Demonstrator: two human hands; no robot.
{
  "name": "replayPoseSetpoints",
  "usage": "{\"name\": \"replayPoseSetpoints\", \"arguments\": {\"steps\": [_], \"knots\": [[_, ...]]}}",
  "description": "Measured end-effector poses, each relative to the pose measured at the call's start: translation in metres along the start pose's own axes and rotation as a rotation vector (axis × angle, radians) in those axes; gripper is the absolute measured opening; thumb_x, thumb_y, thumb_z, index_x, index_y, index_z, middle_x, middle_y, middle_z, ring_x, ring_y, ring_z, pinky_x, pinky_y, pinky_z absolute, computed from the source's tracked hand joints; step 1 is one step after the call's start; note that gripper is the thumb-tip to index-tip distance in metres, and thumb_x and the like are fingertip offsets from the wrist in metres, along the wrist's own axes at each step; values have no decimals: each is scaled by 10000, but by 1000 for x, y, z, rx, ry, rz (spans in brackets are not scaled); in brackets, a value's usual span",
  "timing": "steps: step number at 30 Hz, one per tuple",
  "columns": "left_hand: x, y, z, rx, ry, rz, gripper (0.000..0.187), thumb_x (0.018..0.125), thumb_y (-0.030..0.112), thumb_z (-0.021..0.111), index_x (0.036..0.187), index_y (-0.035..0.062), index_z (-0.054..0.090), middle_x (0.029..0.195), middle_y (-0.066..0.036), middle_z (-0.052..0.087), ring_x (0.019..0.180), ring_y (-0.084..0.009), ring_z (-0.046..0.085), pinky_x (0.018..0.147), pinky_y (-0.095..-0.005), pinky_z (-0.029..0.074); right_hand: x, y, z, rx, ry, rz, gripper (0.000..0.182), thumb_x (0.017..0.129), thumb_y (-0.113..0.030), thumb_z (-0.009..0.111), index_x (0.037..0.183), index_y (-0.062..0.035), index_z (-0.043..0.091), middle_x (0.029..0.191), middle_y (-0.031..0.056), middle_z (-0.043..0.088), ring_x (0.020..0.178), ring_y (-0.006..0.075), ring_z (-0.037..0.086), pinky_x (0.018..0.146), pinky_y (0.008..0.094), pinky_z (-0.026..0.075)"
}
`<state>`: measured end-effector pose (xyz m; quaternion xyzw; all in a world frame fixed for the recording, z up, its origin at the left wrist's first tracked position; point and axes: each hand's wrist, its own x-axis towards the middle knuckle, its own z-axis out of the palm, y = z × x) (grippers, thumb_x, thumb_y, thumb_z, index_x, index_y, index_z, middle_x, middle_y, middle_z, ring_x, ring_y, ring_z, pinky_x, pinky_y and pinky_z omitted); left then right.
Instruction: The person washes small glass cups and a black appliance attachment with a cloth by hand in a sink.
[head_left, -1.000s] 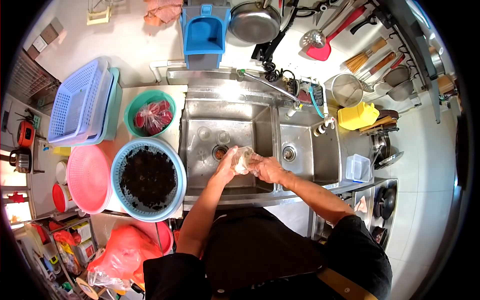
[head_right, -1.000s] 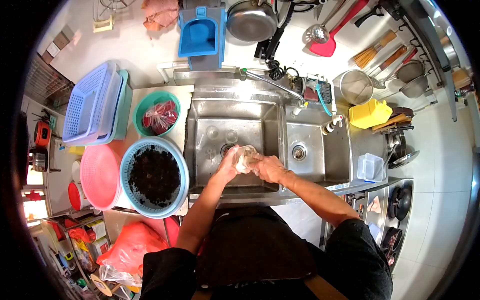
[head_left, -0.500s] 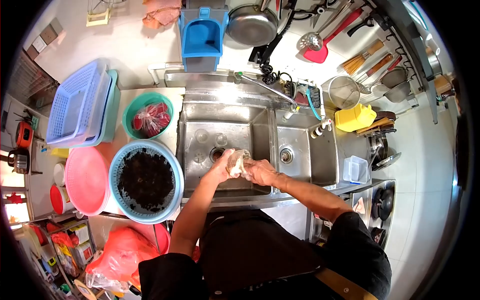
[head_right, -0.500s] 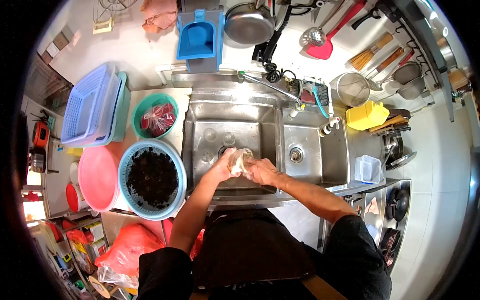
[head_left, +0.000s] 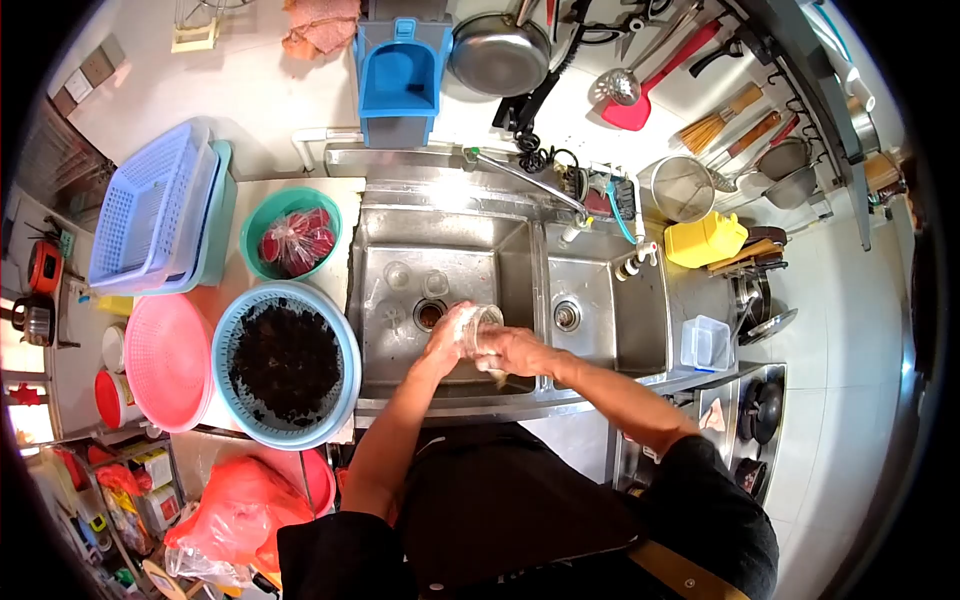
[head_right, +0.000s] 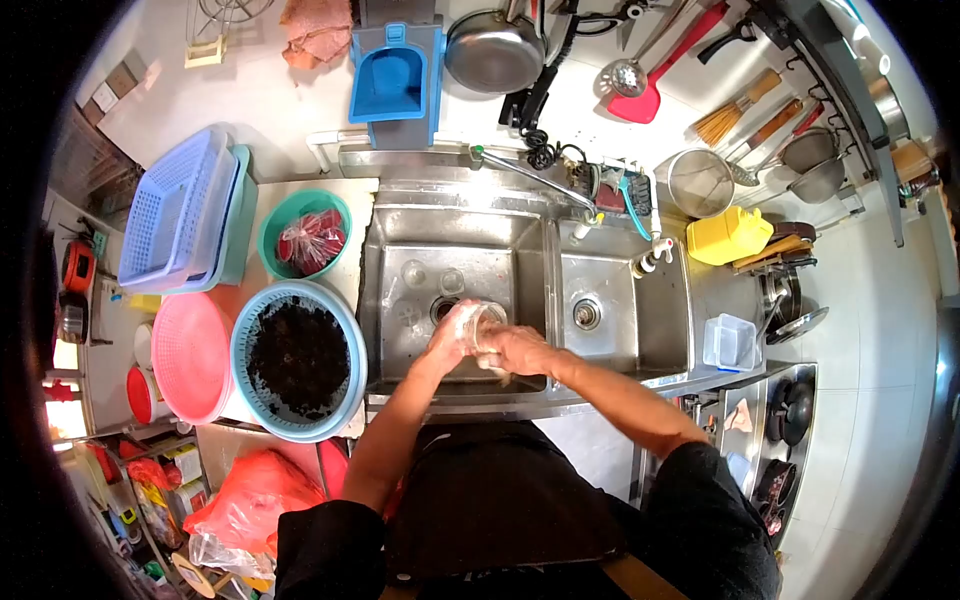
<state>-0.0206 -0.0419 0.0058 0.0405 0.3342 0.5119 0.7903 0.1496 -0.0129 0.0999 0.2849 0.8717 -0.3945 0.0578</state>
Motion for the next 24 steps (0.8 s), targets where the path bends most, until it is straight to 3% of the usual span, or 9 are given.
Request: {"name": "replayPoseSetpoints", "arguments": {"steps": [1, 3, 7, 9, 11, 14, 17, 22, 24], "knots": [[-9, 14, -1, 48, -185, -217, 420, 967, 450, 474, 1169, 105, 605, 944, -72, 685, 773, -232, 670, 555, -342, 526, -5, -3, -13, -337, -68, -94, 425, 855, -243, 661, 1274, -194, 604, 1302, 165, 573, 1183, 306, 570, 889, 427, 514], [-7, 14, 0, 70, -157, -232, 528, 989, 536, 363, 1167, 107, 616, 912, -68, 706, 656, -226, 658, 457, -280, 459, 1, -13, -34, -471, -322, 211, 443, 837, -198, 638, 1278, -212, 602, 1295, 161, 573, 1137, 297, 603, 869, 419, 524], [-3, 22, 1, 74, -94, -221, 577, 981, 581, 316, 1172, 128, 618, 917, -71, 708, 637, -234, 646, 463, -282, 462, 5, 10, -18, -298, 134, 72, 448, 814, -99, 582, 1257, -156, 615, 1330, 158, 569, 1033, 350, 641, 858, 401, 540], [-8, 25, 2, 94, -37, -258, 588, 976, 597, 302, 1163, 143, 625, 904, -69, 706, 625, -233, 640, 465, -281, 459, 8, 13, -23, 188, 197, 145, 524, 809, -30, 524, 1312, -165, 577, 1291, 181, 589, 1141, 371, 586, 948, 425, 496], [-15, 24, 8, 115, -45, -294, 527, 967, 591, 371, 1154, 169, 626, 888, -51, 700, 620, -216, 634, 482, -286, 460, 9, 19, -13, -224, 350, -73, 438, 831, -62, 539, 1255, -138, 616, 1264, 172, 606, 989, 325, 662, 861, 392, 535], [-6, 24, 12, 178, -139, -289, 417, 963, 538, 470, 1135, 183, 605, 936, -28, 685, 654, -185, 630, 482, -302, 452, 12, 12, -20, -433, 19, -20, 363, 848, -108, 571, 1205, -101, 635, 1160, 162, 650, 841, 248, 678, 785, 361, 548], [-6, 24, 18, 183, -81, -145, 392, 963, 517, 489, 1151, 187, 584, 936, -23, 677, 689, -159, 630, 447, -292, 431, 21, 11, -28, 152, -94, 333, 345, 840, -125, 598, 1181, -91, 633, 1050, 128, 687, 800, 193, 663, 754, 335, 545], [2, 16, 26, 268, -6, 28, 391, 975, 481, 472, 1241, 196, 511, 996, 4, 654, 699, -102, 611, 430, -223, 376, 23, 10, -2, 1598, 347, 363, 287, 854, -23, 540, 1123, 38, 623, 1001, 96, 684, 851, 199, 660, 764, 354, 549], [5, 13, 17, 194, 2, -58, 405, 971, 484, 475, 1254, 196, 505, 981, 8, 657, 685, -106, 610, 432, -220, 375, 27, 20, 12, 1385, 464, 410, 264, 846, -16, 545, 1088, 38, 635, 978, 84, 686, 867, 198, 660, 779, 350, 546]]}}
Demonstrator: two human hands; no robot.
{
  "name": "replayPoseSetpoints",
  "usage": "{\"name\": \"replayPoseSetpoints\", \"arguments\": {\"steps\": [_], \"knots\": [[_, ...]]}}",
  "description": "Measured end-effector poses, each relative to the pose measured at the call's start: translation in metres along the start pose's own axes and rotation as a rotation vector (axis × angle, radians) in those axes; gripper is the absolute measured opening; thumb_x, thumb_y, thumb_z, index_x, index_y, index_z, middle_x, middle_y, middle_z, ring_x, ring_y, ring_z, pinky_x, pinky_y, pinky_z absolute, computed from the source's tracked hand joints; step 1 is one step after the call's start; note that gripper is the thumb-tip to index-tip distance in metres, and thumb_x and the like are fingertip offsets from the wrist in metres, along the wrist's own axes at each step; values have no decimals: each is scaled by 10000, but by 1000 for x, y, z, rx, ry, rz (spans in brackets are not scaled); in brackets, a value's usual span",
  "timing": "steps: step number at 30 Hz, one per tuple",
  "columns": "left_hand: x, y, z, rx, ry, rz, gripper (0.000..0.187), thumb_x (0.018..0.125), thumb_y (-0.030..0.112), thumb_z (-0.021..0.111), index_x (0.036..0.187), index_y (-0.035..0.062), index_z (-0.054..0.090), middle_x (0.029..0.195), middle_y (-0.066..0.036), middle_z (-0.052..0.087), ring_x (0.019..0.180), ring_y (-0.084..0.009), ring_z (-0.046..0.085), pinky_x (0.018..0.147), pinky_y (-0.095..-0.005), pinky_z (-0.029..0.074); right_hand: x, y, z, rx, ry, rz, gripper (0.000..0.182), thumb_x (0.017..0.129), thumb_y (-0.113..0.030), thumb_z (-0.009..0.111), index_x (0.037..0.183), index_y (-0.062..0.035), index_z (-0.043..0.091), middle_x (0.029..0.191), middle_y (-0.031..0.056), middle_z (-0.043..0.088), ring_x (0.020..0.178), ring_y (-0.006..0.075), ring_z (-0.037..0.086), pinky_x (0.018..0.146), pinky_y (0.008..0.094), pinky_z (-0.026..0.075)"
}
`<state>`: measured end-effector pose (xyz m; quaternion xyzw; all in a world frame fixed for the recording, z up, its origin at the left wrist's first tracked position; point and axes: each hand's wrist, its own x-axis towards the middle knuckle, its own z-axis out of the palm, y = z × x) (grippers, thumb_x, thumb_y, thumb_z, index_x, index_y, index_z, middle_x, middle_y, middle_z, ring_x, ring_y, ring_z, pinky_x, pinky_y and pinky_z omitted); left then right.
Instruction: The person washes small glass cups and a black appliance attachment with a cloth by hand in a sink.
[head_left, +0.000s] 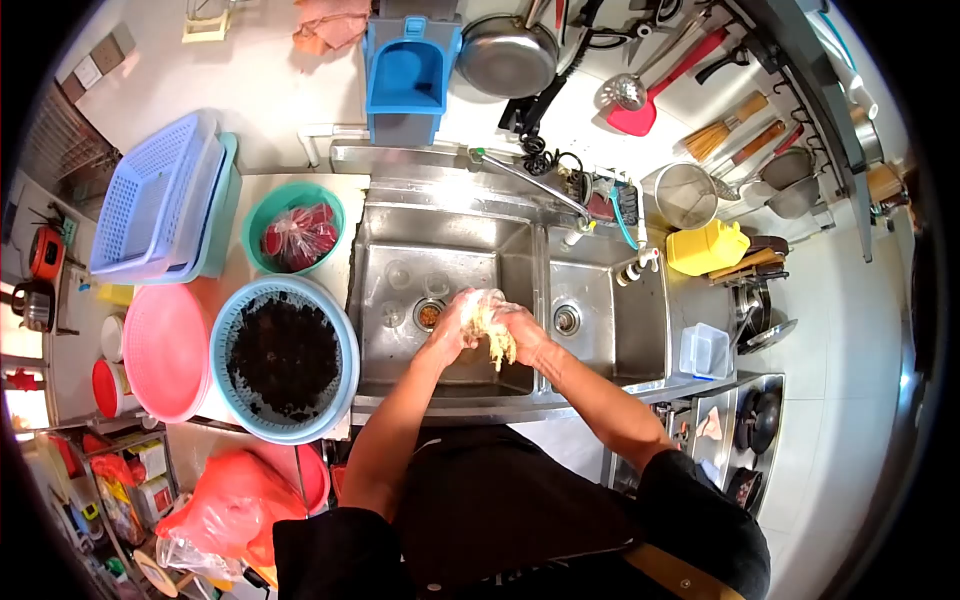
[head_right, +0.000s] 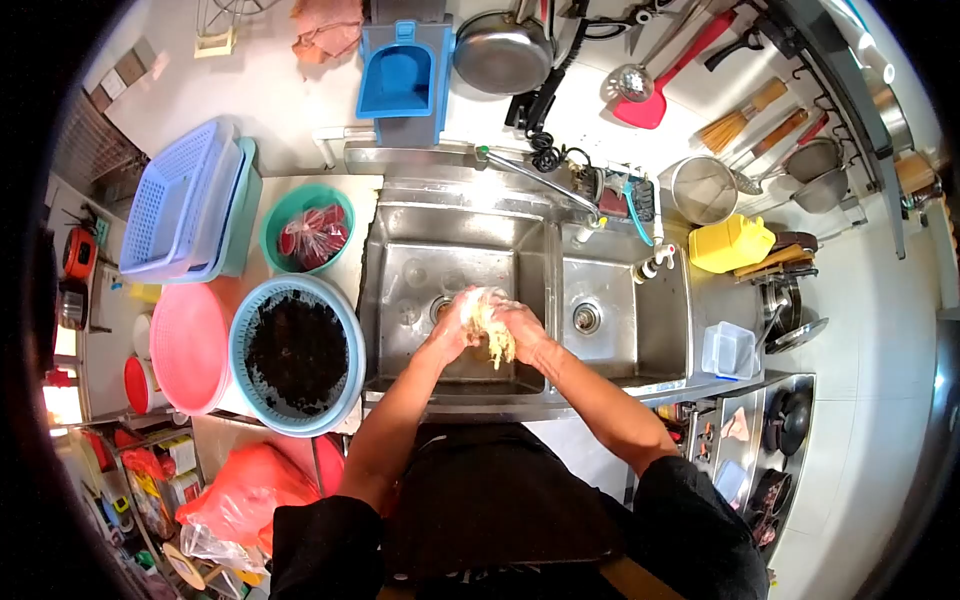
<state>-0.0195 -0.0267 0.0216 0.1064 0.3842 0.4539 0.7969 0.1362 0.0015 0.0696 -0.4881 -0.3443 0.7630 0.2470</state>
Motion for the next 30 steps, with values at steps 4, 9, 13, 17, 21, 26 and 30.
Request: {"name": "replayPoseSetpoints", "arguments": {"steps": [4, 9, 13, 17, 21, 26, 30], "knots": [[-4, 6, 2, -55, 71, -152, 416, 965, 537, 449, 1107, 181, 611, 855, 12, 668, 621, -104, 604, 409, -215, 356, -6, -20, -2, -1017, -269, -357, 213, 795, -45, 580, 975, -67, 692, 916, 131, 702, 884, 320, 664, 814, 388, 533], [-4, 13, 5, -45, 35, -189, 482, 981, 538, 410, 1066, 125, 645, 778, -19, 654, 508, -118, 567, 332, -199, 318, -13, -47, 5, -1866, -306, -366, 137, 733, -107, 613, 854, -80, 669, 897, 172, 678, 845, 385, 657, 777, 483, 523], [2, 19, -3, 22, 49, -201, 444, 968, 558, 427, 1052, 192, 663, 853, 35, 687, 663, -88, 608, 466, -220, 419, -5, -23, 0, -1525, -44, -506, 149, 738, -88, 618, 866, -77, 694, 899, 173, 690, 822, 369, 663, 761, 452, 530], [-2, 13, -6, -35, 42, -188, 425, 915, 606, 505, 1061, 225, 624, 866, 58, 661, 687, -84, 603, 499, -237, 410, -3, -14, 3, -748, -77, -153, 251, 840, -34, 589, 1069, -57, 690, 970, 124, 707, 815, 218, 672, 770, 328, 529], [-5, 10, -5, -56, 11, -160, 406, 928, 594, 496, 1058, 227, 614, 849, 52, 659, 658, -86, 601, 456, -219, 389, 0, -8, 5, -231, -94, 50, 229, 914, -20, 545, 1106, -16, 670, 972, 66, 693, 852, 143, 639, 776, 292, 521], [-14, 12, -9, -25, -35, -233, 420, 940, 584, 461, 945, 201, 634, 734, 41, 642, 514, -94, 556, 363, -204, 315, -3, -25, 4, -1096, -381, -222, 202, 834, -42, 554, 977, -32, 697, 947, 146, 700, 852, 262, 663, 785, 354, 525], [-22, 16, -1, 5, -18, -298, 474, 952, 585, 386, 946, 192, 651, 689, 26, 636, 410, -107, 487, 295, -203, 247, -21, -27, 12, -1820, -272, -372, 139, 745, -99, 587, 847, -64, 675, 893, 181, 683, 875, 367, 653, 748, 469, 522]]}}
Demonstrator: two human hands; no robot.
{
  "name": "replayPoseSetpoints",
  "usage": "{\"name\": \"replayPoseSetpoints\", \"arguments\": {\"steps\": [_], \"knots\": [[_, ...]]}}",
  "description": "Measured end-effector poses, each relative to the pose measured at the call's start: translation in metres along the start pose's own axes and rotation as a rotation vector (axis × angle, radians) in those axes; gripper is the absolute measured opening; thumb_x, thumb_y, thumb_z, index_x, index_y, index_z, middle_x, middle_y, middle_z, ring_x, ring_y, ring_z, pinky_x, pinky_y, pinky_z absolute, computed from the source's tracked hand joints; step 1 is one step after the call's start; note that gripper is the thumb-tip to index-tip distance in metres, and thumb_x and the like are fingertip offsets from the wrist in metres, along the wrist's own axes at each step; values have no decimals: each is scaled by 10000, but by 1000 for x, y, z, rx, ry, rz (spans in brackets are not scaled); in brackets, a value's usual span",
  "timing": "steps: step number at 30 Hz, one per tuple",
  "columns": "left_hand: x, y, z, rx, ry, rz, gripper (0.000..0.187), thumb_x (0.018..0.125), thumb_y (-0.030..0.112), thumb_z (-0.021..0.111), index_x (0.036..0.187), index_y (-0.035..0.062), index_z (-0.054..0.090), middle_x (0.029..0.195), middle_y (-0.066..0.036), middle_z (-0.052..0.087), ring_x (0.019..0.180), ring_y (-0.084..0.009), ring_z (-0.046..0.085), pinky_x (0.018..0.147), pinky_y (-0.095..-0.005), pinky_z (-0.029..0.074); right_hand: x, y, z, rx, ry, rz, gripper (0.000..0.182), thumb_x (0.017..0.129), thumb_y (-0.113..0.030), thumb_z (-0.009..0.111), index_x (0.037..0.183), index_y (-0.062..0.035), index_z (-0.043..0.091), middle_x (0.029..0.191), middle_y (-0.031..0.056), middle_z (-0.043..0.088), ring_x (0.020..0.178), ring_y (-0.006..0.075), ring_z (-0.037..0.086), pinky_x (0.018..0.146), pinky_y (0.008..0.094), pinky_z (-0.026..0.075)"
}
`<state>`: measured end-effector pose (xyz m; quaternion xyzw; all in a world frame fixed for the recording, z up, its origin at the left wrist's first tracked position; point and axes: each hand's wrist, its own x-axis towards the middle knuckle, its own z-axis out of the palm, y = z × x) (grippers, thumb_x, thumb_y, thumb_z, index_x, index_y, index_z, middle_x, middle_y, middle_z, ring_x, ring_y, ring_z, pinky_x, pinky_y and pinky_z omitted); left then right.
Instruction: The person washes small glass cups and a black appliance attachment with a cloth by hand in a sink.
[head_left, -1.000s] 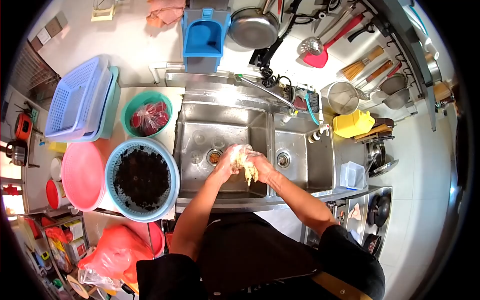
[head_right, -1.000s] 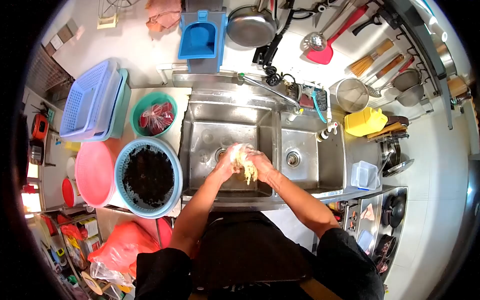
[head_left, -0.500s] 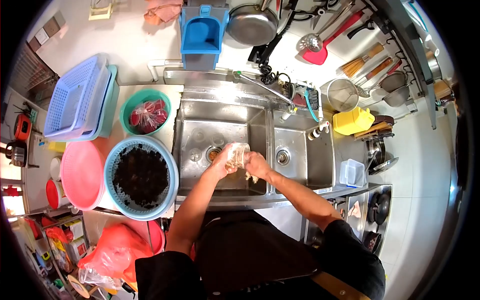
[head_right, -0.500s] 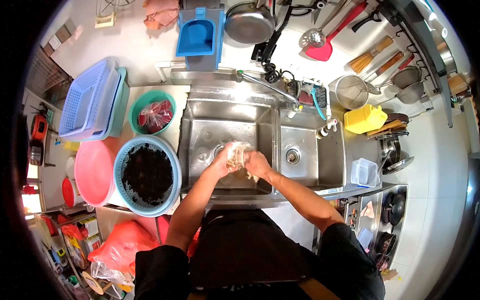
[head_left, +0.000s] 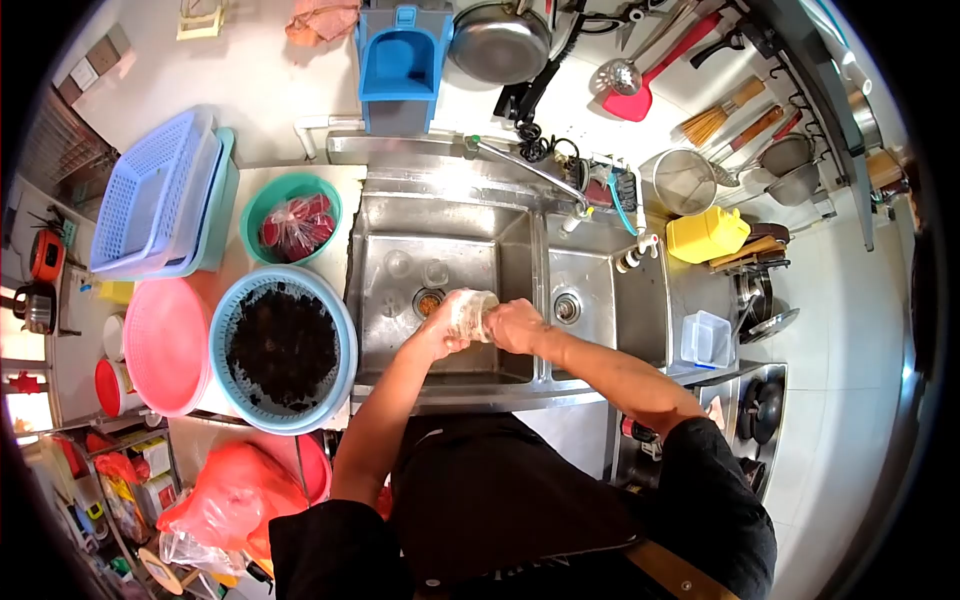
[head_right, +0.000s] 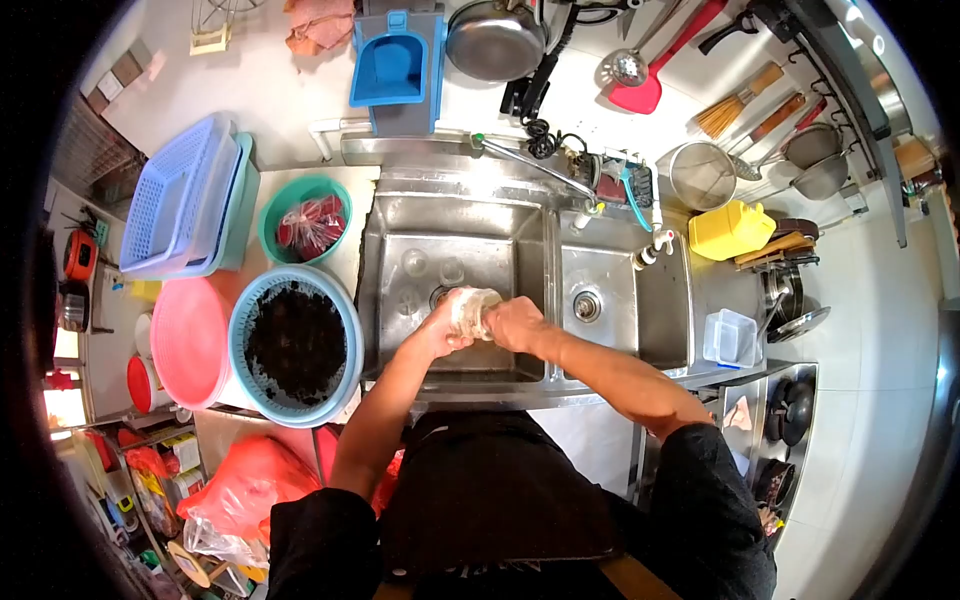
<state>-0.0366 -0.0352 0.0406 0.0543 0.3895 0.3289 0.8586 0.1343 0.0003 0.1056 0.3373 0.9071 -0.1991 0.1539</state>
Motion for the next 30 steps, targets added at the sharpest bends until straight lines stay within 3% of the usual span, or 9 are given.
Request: {"name": "replayPoseSetpoints", "arguments": {"steps": [5, 10, 15, 17, 19, 21, 22, 26, 30], "knots": [[5, -4, -12, -92, -88, -24, 502, 956, 581, 345, 952, 179, 646, 691, -4, 639, 373, -118, 429, 274, -189, 217, 3, -3, 0, 121, 225, 7, 111, 710, -58, 589, 808, -55, 640, 863, 161, 683, 859, 384, 645, 737, 494, 508], [5, 5, -19, -3, -35, 46, 528, 962, 592, 358, 987, 143, 636, 721, -9, 649, 424, -109, 503, 281, -191, 260, 14, 16, 8, 1100, -151, 29, 412, 795, -13, 520, 1194, -1, 620, 898, 29, 632, 781, 112, 572, 680, 289, 492], [-5, 20, -20, 69, 34, 164, 520, 955, 620, 378, 1054, 180, 635, 786, 7, 662, 512, -100, 550, 344, -220, 346, -9, 7, -24, 1728, -73, 308, 532, 779, -18, 584, 1309, 6, 544, 1001, 52, 659, 843, 139, 634, 742, 286, 530], [-2, 11, -22, 54, 7, 239, 501, 953, 621, 389, 1086, 203, 631, 839, 19, 670, 583, -98, 579, 390, -243, 397, -6, -4, -22, 2045, 60, 176, 537, 785, -28, 583, 1319, -27, 531, 1100, 78, 664, 908, 183, 664, 802, 316, 555], [6, 5, -5, 105, 200, 285, 496, 954, 611, 403, 1142, 208, 622, 965, 14, 683, 810, -128, 642, 528, -291, 499, 2, -5, -6, 2216, 92, 244, 429, 840, -59, 614, 1265, -39, 554, 1159, 88, 648, 939, 202, 671, 815, 354, 574], [1, -2, 16, 97, 322, 398, 503, 955, 603, 408, 1163, 198, 622, 997, 6, 688, 910, -152, 659, 610, -325, 545, 1, -21, -1, 2038, 199, 268, 330, 872, -58, 633, 1200, -49, 591, 1059, 79, 682, 884, 204, 679, 767, 346, 567], [5, -5, 12, 97, 288, 401, 510, 964, 576, 405, 1213, 179, 607, 1082, -21, 677, 996, -188, 663, 728, -381, 571, -5, -33, -7, 1753, 300, 268, 284, 887, -79, 670, 1162, -37, 611, 1073, 75, 684, 854, 179, 675, 753, 317, 547], [35, -15, -24, -111, -7, 215, 408, 962, 463, 512, 1226, 160, 577, 1094, -28, 655, 913, -193, 665, 712, -371, 570, -20, -24, 14, 415, 489, -70, 343, 795, -113, 709, 1117, -22, 634, 931, 131, 680, 864, 196, 644, 808, 348, 522], [7, -4, -17, 92, 44, 248, 531, 926, 447, 604, 1361, 169, 479, 1276, -56, 560, 979, -237, 639, 788, -401, 559, -18, 11, 31, 1041, 410, 219, 227, 835, -110, 679, 1041, -15, 687, 956, 54, 701, 830, 114, 627, 754, 298, 520]]}}
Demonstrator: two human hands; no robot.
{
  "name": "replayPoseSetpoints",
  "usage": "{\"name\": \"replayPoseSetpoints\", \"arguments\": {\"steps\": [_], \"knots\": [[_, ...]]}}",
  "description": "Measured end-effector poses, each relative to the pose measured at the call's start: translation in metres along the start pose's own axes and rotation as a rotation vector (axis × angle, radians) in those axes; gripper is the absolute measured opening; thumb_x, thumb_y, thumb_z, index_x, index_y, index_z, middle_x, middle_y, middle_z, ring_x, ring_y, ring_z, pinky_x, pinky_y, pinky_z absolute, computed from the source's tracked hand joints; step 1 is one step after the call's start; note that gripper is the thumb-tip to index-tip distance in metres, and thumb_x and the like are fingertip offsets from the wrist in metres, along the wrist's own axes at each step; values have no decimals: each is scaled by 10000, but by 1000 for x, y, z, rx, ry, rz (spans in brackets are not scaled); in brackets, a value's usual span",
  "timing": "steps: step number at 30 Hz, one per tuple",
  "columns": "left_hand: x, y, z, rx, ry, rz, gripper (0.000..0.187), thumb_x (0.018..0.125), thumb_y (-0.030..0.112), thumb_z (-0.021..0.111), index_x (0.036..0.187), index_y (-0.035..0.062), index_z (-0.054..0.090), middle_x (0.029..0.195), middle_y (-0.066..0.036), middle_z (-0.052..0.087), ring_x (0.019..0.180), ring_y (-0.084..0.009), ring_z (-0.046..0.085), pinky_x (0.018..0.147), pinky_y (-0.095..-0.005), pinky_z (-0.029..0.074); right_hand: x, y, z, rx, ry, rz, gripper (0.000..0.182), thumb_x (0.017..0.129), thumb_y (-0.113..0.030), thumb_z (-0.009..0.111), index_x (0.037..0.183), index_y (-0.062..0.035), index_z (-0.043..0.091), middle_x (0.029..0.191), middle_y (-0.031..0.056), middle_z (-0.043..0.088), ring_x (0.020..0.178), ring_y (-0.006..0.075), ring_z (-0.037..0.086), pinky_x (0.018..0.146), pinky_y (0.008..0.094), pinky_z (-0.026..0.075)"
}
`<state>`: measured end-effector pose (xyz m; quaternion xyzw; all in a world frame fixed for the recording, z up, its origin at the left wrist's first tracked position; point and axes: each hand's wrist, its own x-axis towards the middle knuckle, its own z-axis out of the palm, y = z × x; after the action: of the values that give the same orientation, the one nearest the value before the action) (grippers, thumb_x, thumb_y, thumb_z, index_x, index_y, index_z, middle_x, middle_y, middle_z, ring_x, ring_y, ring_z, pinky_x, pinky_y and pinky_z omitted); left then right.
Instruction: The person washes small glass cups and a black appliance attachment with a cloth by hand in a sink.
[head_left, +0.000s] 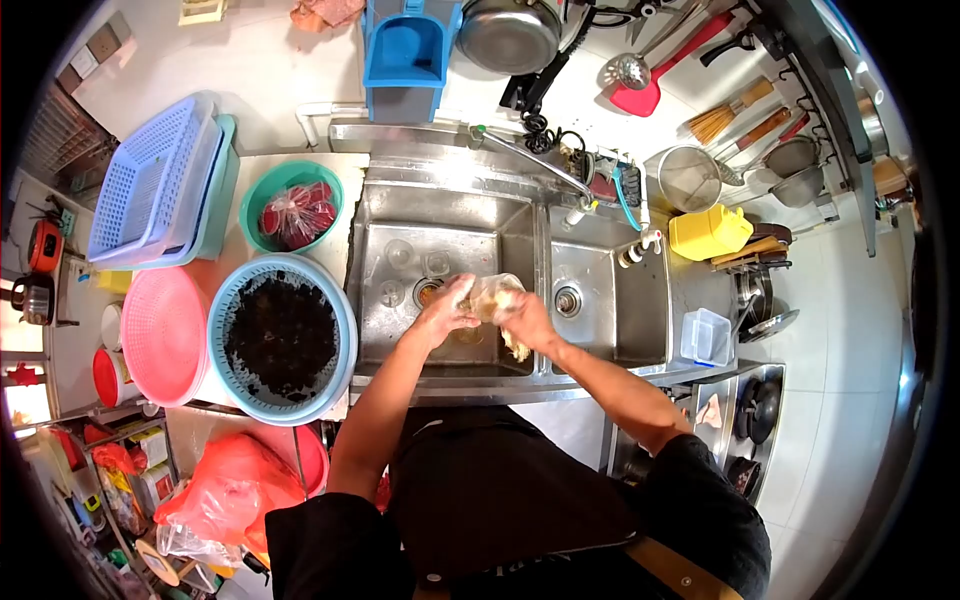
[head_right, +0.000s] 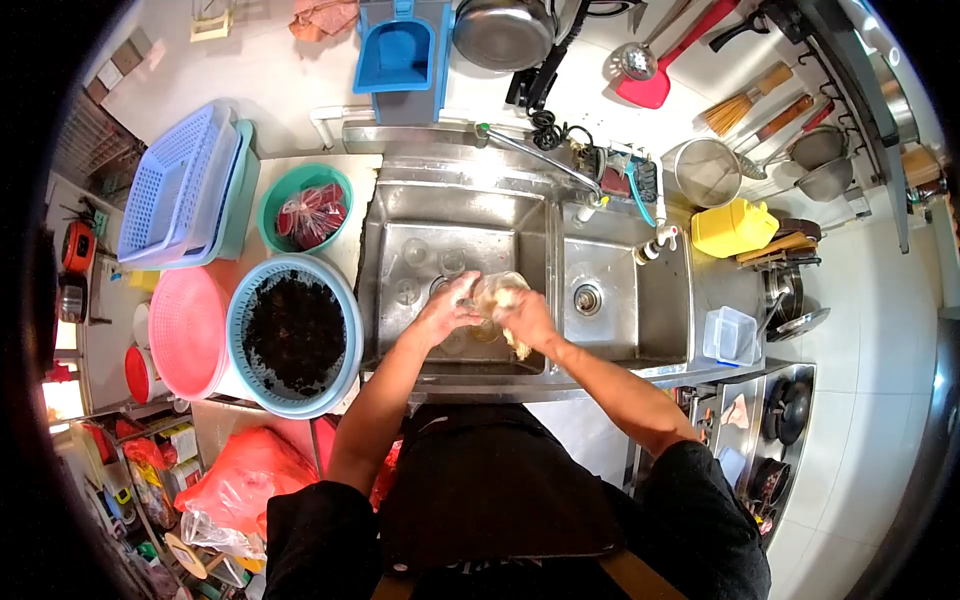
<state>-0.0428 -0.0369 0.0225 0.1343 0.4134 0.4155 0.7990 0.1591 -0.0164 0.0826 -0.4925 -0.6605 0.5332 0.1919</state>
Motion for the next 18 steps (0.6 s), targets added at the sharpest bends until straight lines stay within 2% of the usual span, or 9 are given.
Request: {"name": "replayPoseSetpoints", "arguments": {"steps": [3, 4, 7, 8, 11, 13, 15, 16, 18], "knots": [[-20, 2, 29, 135, 45, 139, 579, 924, 374, 639, 1417, 177, 407, 1298, -58, 534, 1086, -218, 586, 890, -402, 519, 10, -16, -5, 705, -6, 306, 203, 886, -104, 659, 1064, -8, 681, 962, 58, 704, 817, 150, 676, 707, 294, 560], [-15, -10, 28, -119, -98, 215, 563, 916, 265, 662, 1405, 156, 404, 1281, -68, 534, 1155, -191, 534, 963, -370, 465, 10, -28, -5, 776, -19, 397, 208, 901, -110, 648, 1079, -3, 665, 964, 66, 699, 805, 158, 673, 692, 302, 567], [-2, -31, 32, 21, 3, 650, 486, 934, 182, 616, 1371, 128, 411, 1260, -81, 527, 1165, -191, 536, 975, -356, 463, 17, -24, 3, 913, -64, 403, 211, 918, -132, 629, 1082, -3, 658, 971, 71, 695, 806, 165, 674, 687, 310, 568], [2, -37, 35, -30, 123, 671, 388, 939, 192, 598, 1295, 116, 461, 1193, -76, 572, 1092, -201, 580, 907, -344, 509, 16, -22, 5, 751, -77, 323, 221, 927, -165, 629, 1056, 12, 662, 958, 69, 688, 818, 144, 655, 689, 289, 550], [4, -34, 26, -360, 28, 472, 313, 951, 234, 577, 1228, 111, 500, 1096, -70, 614, 991, -221, 624, 838, -368, 545, -2, -56, 7, 95, -305, 244, 235, 924, -237, 661, 1074, -58, 685, 945, 20, 675, 859, 103, 594, 749, 314, 512], [0, -22, 19, -351, -57, 181, 263, 963, 281, 551, 1167, 115, 542, 1056, -74, 646, 976, -237, 650, 807, -413, 560, -6, -45, 7, -360, -382, -424, 197, 876, -231, 678, 1044, -128, 683, 895, 116, 674, 867, 256, 658, 766, 362, 527], [-7, -17, 11, -278, -186, -92, 328, 942, 340, 577, 1179, 115, 577, 1073, -83, 659, 989, -255, 652, 817, -428, 565, -13, -51, -1, -950, -510, -413, 233, 812, -177, 676, 1022, -77, 659, 936, 179, 674, 876, 380, 658, 709, 466, 529], [-6, -13, 10, -266, -269, -206, 432, 958, 454, 509, 1164, 86, 605, 1078, -95, 673, 1002, -274, 655, 839, -489, 547, -12, -44, 0, -1021, -513, -356, 244, 792, -165, 675, 1016, -73, 651, 947, 180, 674, 885, 385, 655, 718, 473, 528], [-2, -11, 10, -255, -181, -211, 521, 955, 536, 457, 1192, 99, 615, 1128, -87, 670, 1027, -274, 652, 880, -509, 524, -4, -29, 5, -1168, -518, -242, 267, 751, -140, 672, 1005, -65, 636, 970, 181, 675, 905, 395, 648, 736, 488, 525]]}}
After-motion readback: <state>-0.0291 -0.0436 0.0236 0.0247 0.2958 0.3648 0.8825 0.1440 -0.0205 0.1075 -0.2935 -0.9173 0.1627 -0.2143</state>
